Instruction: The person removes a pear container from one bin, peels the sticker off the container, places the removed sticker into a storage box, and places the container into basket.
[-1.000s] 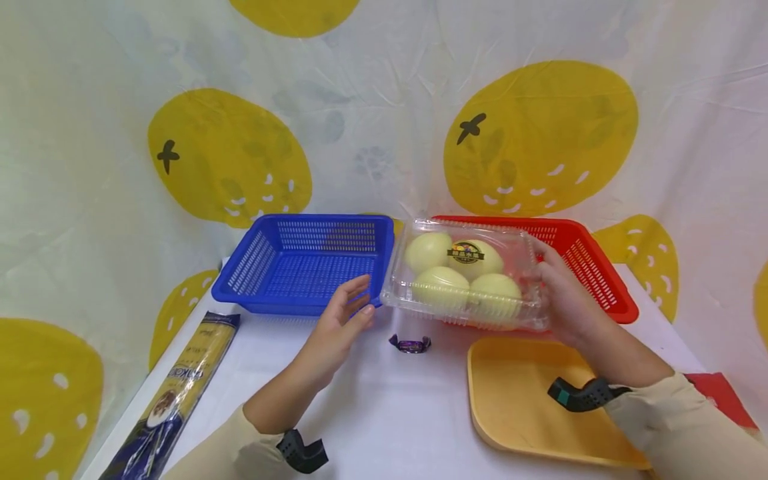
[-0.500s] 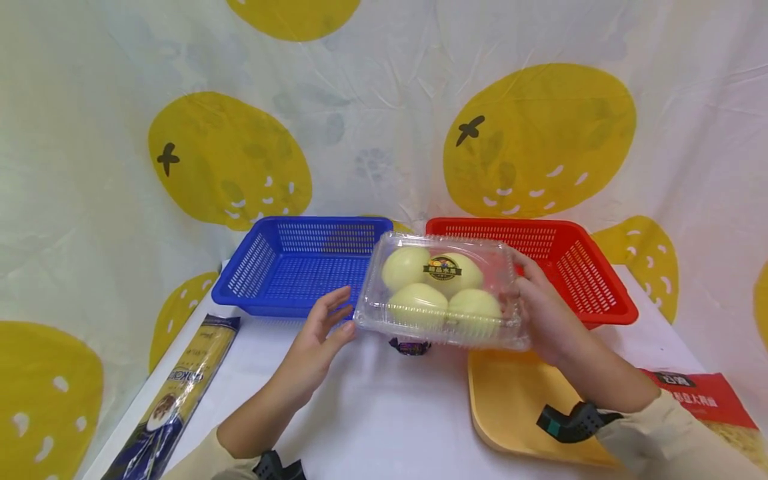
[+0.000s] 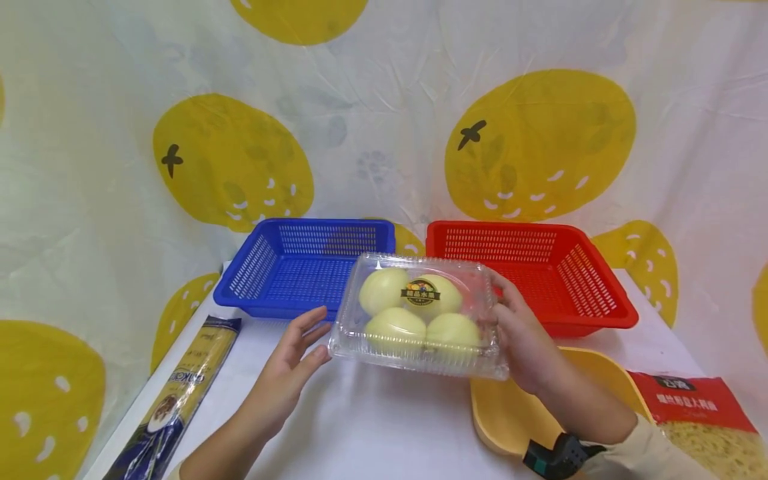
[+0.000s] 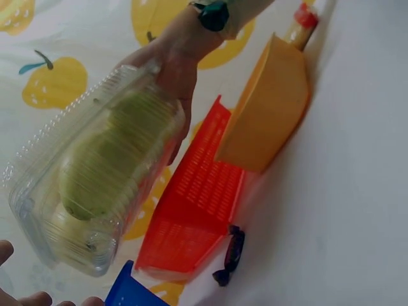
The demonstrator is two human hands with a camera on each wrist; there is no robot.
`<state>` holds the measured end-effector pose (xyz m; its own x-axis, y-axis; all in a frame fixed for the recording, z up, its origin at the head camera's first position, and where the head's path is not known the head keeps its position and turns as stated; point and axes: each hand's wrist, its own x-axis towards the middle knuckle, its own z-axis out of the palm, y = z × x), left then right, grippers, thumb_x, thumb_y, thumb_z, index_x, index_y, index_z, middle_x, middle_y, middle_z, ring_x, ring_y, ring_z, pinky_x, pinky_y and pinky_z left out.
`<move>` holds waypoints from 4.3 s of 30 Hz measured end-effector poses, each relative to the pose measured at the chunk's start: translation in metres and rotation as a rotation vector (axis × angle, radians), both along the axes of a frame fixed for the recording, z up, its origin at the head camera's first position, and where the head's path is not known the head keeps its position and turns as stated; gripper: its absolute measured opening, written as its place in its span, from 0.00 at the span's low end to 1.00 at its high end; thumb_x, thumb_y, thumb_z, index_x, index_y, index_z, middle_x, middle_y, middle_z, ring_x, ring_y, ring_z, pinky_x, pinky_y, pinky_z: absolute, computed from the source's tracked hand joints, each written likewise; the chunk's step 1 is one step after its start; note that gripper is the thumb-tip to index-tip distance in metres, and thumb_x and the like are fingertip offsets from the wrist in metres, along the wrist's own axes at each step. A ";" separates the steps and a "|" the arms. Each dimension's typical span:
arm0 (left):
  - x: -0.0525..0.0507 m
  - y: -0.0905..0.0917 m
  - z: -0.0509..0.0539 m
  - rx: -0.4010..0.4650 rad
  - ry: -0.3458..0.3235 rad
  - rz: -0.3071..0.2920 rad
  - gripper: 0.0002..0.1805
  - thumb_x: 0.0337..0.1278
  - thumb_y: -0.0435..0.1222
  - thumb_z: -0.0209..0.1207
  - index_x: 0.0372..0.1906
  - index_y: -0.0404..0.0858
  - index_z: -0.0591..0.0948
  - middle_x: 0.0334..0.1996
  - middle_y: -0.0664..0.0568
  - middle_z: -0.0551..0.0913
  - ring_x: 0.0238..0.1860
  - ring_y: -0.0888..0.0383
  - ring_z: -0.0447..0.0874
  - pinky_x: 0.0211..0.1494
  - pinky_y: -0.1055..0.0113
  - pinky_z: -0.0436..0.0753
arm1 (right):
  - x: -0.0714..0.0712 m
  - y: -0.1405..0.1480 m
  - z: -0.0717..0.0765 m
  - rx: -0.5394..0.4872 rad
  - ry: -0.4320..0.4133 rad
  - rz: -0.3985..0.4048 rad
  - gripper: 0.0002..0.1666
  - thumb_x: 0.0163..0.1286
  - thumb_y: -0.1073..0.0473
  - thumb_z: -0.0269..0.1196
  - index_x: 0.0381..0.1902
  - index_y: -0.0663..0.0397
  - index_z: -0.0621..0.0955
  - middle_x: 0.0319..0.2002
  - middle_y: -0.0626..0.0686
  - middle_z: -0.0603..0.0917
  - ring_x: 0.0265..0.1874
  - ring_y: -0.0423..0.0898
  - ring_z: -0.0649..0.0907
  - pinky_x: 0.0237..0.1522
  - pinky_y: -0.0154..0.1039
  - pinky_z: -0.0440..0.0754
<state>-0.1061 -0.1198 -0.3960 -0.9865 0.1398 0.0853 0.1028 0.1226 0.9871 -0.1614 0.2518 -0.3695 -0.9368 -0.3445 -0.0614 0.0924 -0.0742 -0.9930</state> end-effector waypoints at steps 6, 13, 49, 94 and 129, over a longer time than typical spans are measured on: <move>0.012 -0.011 -0.003 -0.001 -0.002 0.023 0.29 0.80 0.38 0.59 0.79 0.52 0.69 0.81 0.50 0.64 0.81 0.42 0.62 0.74 0.38 0.72 | 0.012 -0.014 -0.011 -0.032 -0.024 -0.019 0.43 0.77 0.64 0.48 0.83 0.32 0.50 0.67 0.50 0.69 0.52 0.48 0.84 0.48 0.46 0.91; 0.025 -0.029 -0.008 0.058 -0.029 0.055 0.30 0.80 0.39 0.60 0.80 0.47 0.68 0.82 0.49 0.63 0.81 0.40 0.61 0.76 0.33 0.67 | 0.023 -0.033 -0.016 -0.040 -0.032 -0.061 0.44 0.77 0.66 0.47 0.84 0.32 0.49 0.69 0.55 0.64 0.50 0.49 0.85 0.45 0.46 0.91; 0.070 -0.097 -0.035 -0.064 -0.121 0.262 0.27 0.84 0.38 0.55 0.79 0.39 0.67 0.79 0.46 0.67 0.62 0.76 0.75 0.57 0.70 0.82 | 0.050 -0.147 -0.053 -0.096 -0.135 -0.138 0.52 0.61 0.71 0.55 0.83 0.38 0.60 0.68 0.65 0.64 0.55 0.57 0.77 0.48 0.47 0.83; 0.069 -0.123 -0.057 -0.120 -0.216 0.260 0.31 0.81 0.40 0.59 0.80 0.39 0.66 0.78 0.38 0.66 0.68 0.46 0.76 0.55 0.71 0.84 | 0.045 -0.183 -0.077 0.020 -0.156 -0.054 0.56 0.63 0.67 0.68 0.85 0.45 0.56 0.72 0.71 0.62 0.59 0.60 0.80 0.51 0.52 0.85; 0.070 -0.124 -0.054 -0.096 -0.271 0.216 0.34 0.80 0.44 0.60 0.81 0.42 0.62 0.80 0.35 0.60 0.73 0.33 0.69 0.55 0.67 0.84 | 0.016 -0.174 0.002 0.956 0.568 0.144 0.28 0.69 0.47 0.72 0.62 0.53 0.87 0.59 0.54 0.87 0.59 0.54 0.82 0.58 0.54 0.84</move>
<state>-0.0361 -0.2442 -0.4503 -0.9791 -0.0798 -0.1872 -0.2000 0.2066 0.9578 -0.1451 0.0782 -0.3673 -0.8682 -0.4919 0.0653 -0.4460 0.7160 -0.5371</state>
